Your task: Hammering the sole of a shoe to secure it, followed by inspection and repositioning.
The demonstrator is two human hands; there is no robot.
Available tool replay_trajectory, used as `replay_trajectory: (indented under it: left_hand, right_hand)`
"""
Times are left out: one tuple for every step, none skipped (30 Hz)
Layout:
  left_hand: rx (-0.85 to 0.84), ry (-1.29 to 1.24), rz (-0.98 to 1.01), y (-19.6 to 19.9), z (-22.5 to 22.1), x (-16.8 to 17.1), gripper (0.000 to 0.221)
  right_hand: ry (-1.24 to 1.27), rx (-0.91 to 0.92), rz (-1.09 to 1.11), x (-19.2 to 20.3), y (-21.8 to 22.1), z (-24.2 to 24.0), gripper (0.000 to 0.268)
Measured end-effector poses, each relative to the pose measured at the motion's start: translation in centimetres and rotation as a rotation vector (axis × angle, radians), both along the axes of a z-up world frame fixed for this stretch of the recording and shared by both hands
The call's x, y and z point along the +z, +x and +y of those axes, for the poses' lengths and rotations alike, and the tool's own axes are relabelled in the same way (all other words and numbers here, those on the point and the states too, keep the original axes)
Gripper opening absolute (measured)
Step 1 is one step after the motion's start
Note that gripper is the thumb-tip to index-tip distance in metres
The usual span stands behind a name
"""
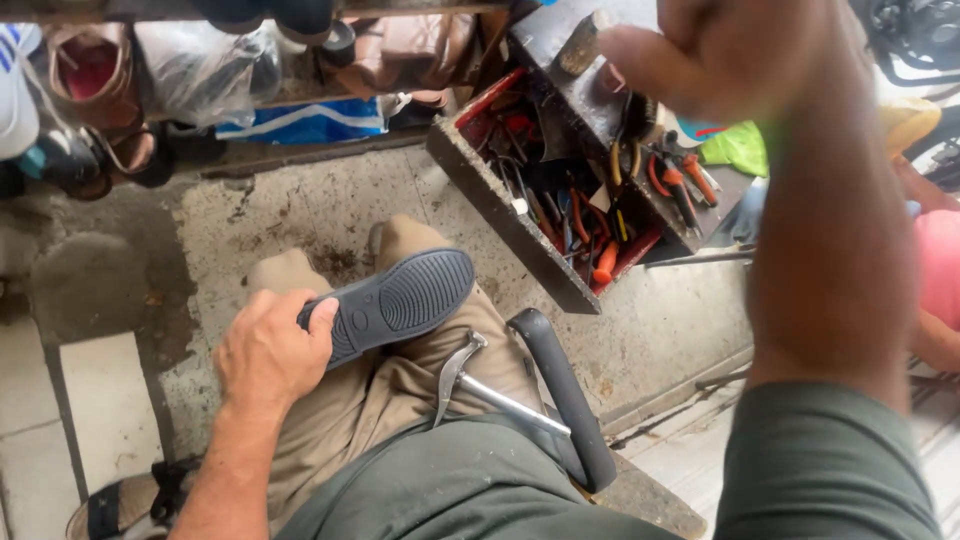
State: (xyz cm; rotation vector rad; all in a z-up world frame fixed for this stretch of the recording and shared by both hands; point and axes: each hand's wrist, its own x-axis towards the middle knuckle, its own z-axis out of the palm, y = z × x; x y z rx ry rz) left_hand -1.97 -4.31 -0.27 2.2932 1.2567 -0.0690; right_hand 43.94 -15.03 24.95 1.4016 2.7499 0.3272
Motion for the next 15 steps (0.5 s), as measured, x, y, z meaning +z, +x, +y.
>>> replay_trajectory:
  left_hand:
    - [-0.01, 0.051, -0.048, -0.1, -0.2, -0.3, 0.036]
    - [-0.019, 0.103, -0.094, -0.2, -0.5, -0.7, 0.035]
    - [-0.009, 0.065, -0.067, -0.3, -0.7, -0.7, 0.035]
    - [-0.015, 0.081, -0.098, -0.2, -0.9, -0.7, 0.033]
    - [-0.048, 0.124, -0.129, 0.2, 0.2, -0.6, 0.032]
    - [-0.064, 0.113, -0.102, -0.1, -0.2, -0.8, 0.032]
    - [-0.058, 0.105, -0.121, 0.0, -0.1, -0.9, 0.032]
    - [-0.052, 0.097, -0.14, 0.0, 0.1, -1.0, 0.032]
    - [-0.031, 0.082, -0.116, -0.2, 0.2, -0.7, 0.032]
    - [-0.048, 0.094, -0.17, -0.3, 0.3, -0.6, 0.034]
    - [-0.056, 0.106, -0.208, -1.0, 0.4, -0.4, 0.036]
    - [-0.028, 0.091, -0.169, -0.6, 0.4, -0.4, 0.036]
    - [-0.022, 0.092, -0.179, -0.1, 0.8, -0.4, 0.034]
    - [-0.016, 0.094, -0.19, 0.5, 1.2, -0.5, 0.033]
    - [0.005, 0.088, -0.161, 0.5, 1.4, -0.7, 0.033]
  right_hand:
    - [-0.071, -0.148, 0.279, 1.6, -5.7, -0.7, 0.041]
    - [-0.148, -0.303, 0.554, 2.4, -11.4, -3.0, 0.062]
    - [-0.192, -0.302, 0.575, 1.2, -11.6, -3.8, 0.062]
    - [-0.16, -0.464, 0.459, 0.0, -11.6, -4.8, 0.063]
    - [-0.096, -0.638, 0.346, -1.4, -11.8, -6.1, 0.065]
    - [-0.112, -0.654, 0.372, -3.7, -13.4, -7.3, 0.065]
    - [-0.154, -0.566, 0.463, -5.5, -14.9, -7.8, 0.056]
    - [-0.196, -0.476, 0.552, -7.3, -16.6, -8.2, 0.048]
    - [-0.222, -0.458, 0.569, -11.0, -18.2, -9.7, 0.048]
    - [-0.302, -0.507, 0.575, -14.6, -20.1, -11.2, 0.038]
    - [-0.39, -0.545, 0.591, -18.4, -22.1, -12.8, 0.031]
    - [-0.425, -0.517, 0.617, -21.6, -23.8, -14.9, 0.031]
    - [-0.56, -0.711, 0.521, -24.6, -25.3, -16.8, 0.032]
    - [-0.693, -0.898, 0.409, -27.5, -26.9, -18.8, 0.047]
    - [-0.716, -0.871, 0.423, -28.9, -27.7, -19.7, 0.047]
